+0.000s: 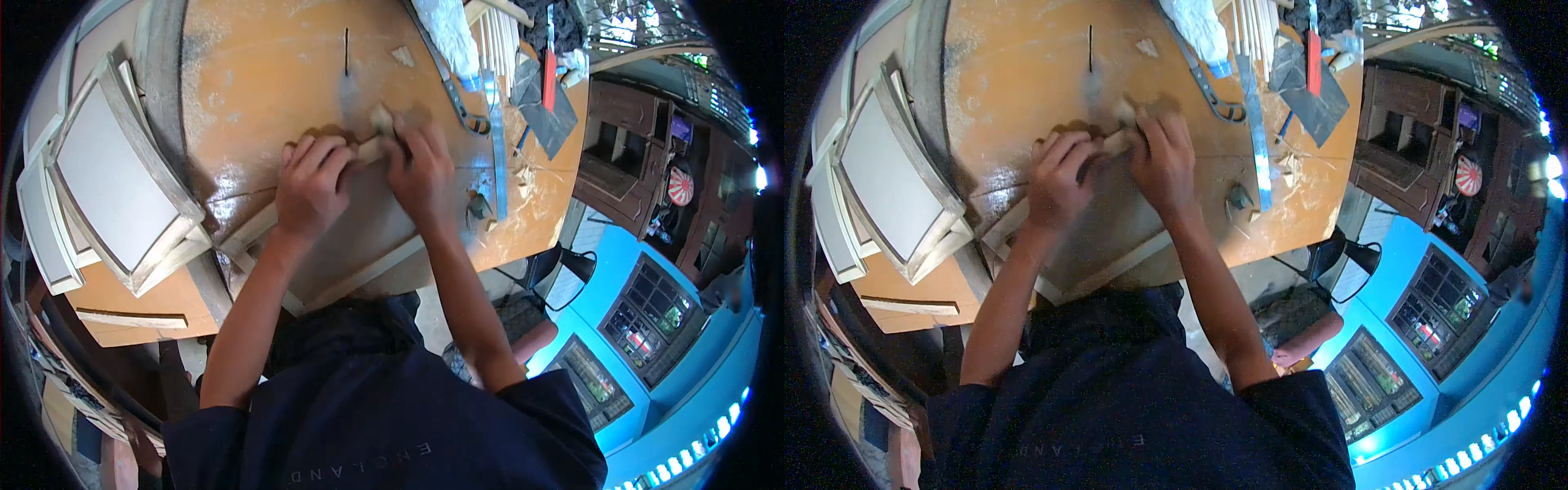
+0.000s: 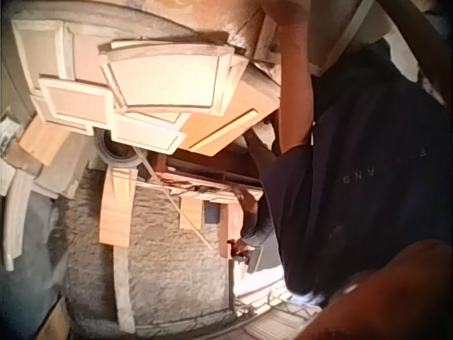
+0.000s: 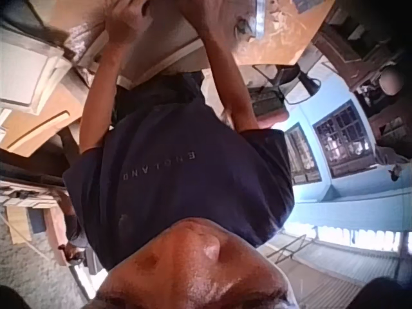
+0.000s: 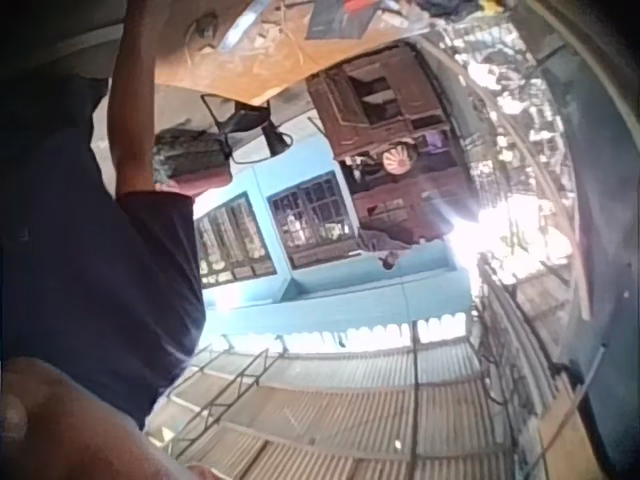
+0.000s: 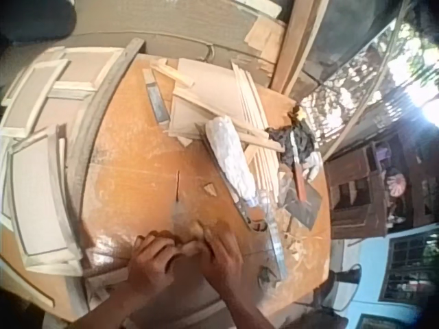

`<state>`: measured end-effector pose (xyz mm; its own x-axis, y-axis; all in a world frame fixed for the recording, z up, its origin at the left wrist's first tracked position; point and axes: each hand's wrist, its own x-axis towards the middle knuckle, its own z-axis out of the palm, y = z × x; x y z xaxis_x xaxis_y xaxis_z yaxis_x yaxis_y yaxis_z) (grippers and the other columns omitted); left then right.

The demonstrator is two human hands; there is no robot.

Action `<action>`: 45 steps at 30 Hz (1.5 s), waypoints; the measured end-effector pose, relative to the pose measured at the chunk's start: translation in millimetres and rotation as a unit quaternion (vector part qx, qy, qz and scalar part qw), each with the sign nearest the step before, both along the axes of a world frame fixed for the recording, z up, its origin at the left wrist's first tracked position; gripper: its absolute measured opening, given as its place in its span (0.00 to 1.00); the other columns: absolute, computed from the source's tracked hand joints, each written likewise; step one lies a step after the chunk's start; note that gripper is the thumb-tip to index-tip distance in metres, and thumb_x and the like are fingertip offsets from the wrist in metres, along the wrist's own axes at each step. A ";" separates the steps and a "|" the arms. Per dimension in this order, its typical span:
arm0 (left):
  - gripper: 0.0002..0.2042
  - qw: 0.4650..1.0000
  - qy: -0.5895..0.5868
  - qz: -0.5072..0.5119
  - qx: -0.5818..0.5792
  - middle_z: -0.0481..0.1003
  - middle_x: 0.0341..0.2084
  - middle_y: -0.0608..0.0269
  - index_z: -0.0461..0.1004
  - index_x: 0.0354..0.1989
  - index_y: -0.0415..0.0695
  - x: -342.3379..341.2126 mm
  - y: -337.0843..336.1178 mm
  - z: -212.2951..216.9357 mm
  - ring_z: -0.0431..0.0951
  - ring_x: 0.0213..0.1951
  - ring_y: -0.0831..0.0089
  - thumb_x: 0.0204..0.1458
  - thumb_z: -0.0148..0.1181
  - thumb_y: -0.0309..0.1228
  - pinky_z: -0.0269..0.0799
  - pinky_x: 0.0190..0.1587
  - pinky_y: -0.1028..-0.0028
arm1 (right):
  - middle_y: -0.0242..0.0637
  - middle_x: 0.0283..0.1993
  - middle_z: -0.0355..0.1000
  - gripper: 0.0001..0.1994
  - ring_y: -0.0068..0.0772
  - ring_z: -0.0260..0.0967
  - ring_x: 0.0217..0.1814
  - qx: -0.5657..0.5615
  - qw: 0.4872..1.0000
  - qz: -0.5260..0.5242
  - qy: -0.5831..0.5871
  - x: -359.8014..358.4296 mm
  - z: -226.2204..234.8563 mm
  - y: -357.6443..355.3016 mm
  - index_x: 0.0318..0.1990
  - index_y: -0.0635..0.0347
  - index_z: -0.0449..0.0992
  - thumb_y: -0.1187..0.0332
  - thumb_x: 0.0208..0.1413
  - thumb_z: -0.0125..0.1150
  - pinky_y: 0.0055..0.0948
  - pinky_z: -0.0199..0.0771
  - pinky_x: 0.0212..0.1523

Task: The recorder is assembling and finishing wooden picture frames, using small wood blocks and adhesive to secure the joints.

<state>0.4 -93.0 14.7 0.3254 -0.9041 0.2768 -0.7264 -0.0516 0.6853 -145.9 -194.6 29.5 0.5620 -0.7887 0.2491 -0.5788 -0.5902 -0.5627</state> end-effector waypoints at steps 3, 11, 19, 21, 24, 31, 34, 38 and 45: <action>0.09 1.000 -0.009 0.006 0.008 0.76 0.36 0.67 0.78 0.34 0.47 4.5 5.1 1.4 0.74 0.39 0.64 0.44 0.71 0.30 0.65 0.42 0.65 | 0.45 0.35 0.68 0.13 0.50 0.68 0.39 0.003 1.000 0.006 -0.003 1.8 1.5 5.9 0.44 0.66 0.79 0.77 0.49 0.68 0.43 0.71 0.39; 0.09 1.000 -0.023 -0.003 0.013 0.76 0.36 0.66 0.78 0.34 0.46 5.3 3.1 4.4 0.75 0.39 0.64 0.45 0.71 0.30 0.64 0.42 0.64 | 0.43 0.35 0.71 0.12 0.45 0.72 0.36 -0.044 0.999 0.010 0.020 2.2 3.0 0.8 0.44 0.63 0.80 0.77 0.51 0.69 0.38 0.73 0.35; 0.09 1.000 -0.008 -0.009 0.011 0.76 0.37 0.67 0.79 0.35 0.46 1.7 -0.6 1.4 0.75 0.39 0.65 0.46 0.71 0.30 0.65 0.42 0.65 | 0.46 0.34 0.67 0.13 0.52 0.67 0.39 -0.010 0.999 0.036 -0.012 -4.1 -0.6 -2.6 0.45 0.65 0.77 0.76 0.51 0.67 0.44 0.70 0.39; 0.09 1.000 -0.013 -0.008 0.002 0.76 0.37 0.67 0.79 0.35 0.46 3.5 2.4 2.8 0.75 0.39 0.65 0.46 0.71 0.30 0.65 0.42 0.65 | 0.46 0.34 0.67 0.13 0.52 0.67 0.39 0.002 1.000 0.026 -0.012 1.7 1.1 -0.3 0.45 0.66 0.77 0.76 0.51 0.67 0.44 0.70 0.39; 0.09 1.000 -0.007 0.003 0.005 0.76 0.37 0.66 0.79 0.35 0.47 7.6 8.2 3.2 0.75 0.39 0.65 0.45 0.71 0.30 0.65 0.42 0.65 | 0.46 0.35 0.68 0.13 0.52 0.67 0.39 0.029 0.999 0.019 -0.002 -24.3 2.4 28.6 0.45 0.66 0.77 0.76 0.51 0.66 0.44 0.69 0.39; 0.09 1.000 -0.021 -0.006 0.004 0.76 0.36 0.66 0.79 0.35 0.47 4.3 2.6 3.3 0.75 0.39 0.64 0.46 0.70 0.30 0.65 0.42 0.64 | 0.43 0.36 0.71 0.11 0.47 0.72 0.38 -0.030 0.999 0.016 0.003 21.0 2.0 -14.2 0.43 0.65 0.80 0.78 0.51 0.69 0.39 0.75 0.38; 0.09 1.000 -0.015 0.001 0.011 0.76 0.37 0.66 0.79 0.35 0.47 5.6 7.0 1.3 0.75 0.39 0.64 0.46 0.70 0.30 0.65 0.42 0.64 | 0.46 0.36 0.68 0.13 0.51 0.68 0.39 0.023 0.999 0.028 0.008 -25.3 0.7 24.1 0.44 0.67 0.77 0.78 0.50 0.67 0.44 0.71 0.40; 0.09 1.000 -0.017 -0.009 -0.002 0.76 0.37 0.66 0.79 0.35 0.47 1.2 -1.2 3.9 0.75 0.40 0.64 0.46 0.70 0.31 0.65 0.42 0.64 | 0.45 0.35 0.68 0.13 0.51 0.68 0.39 0.033 0.999 0.016 -0.003 -18.6 -0.9 11.3 0.44 0.67 0.77 0.78 0.50 0.67 0.44 0.71 0.40; 0.09 1.000 -0.019 0.003 0.020 0.76 0.37 0.66 0.79 0.36 0.47 4.0 5.4 3.0 0.75 0.40 0.65 0.47 0.70 0.31 0.65 0.42 0.65 | 0.46 0.35 0.67 0.11 0.51 0.68 0.39 0.019 1.000 0.024 -0.006 -22.8 2.5 24.4 0.43 0.67 0.77 0.77 0.51 0.66 0.46 0.70 0.40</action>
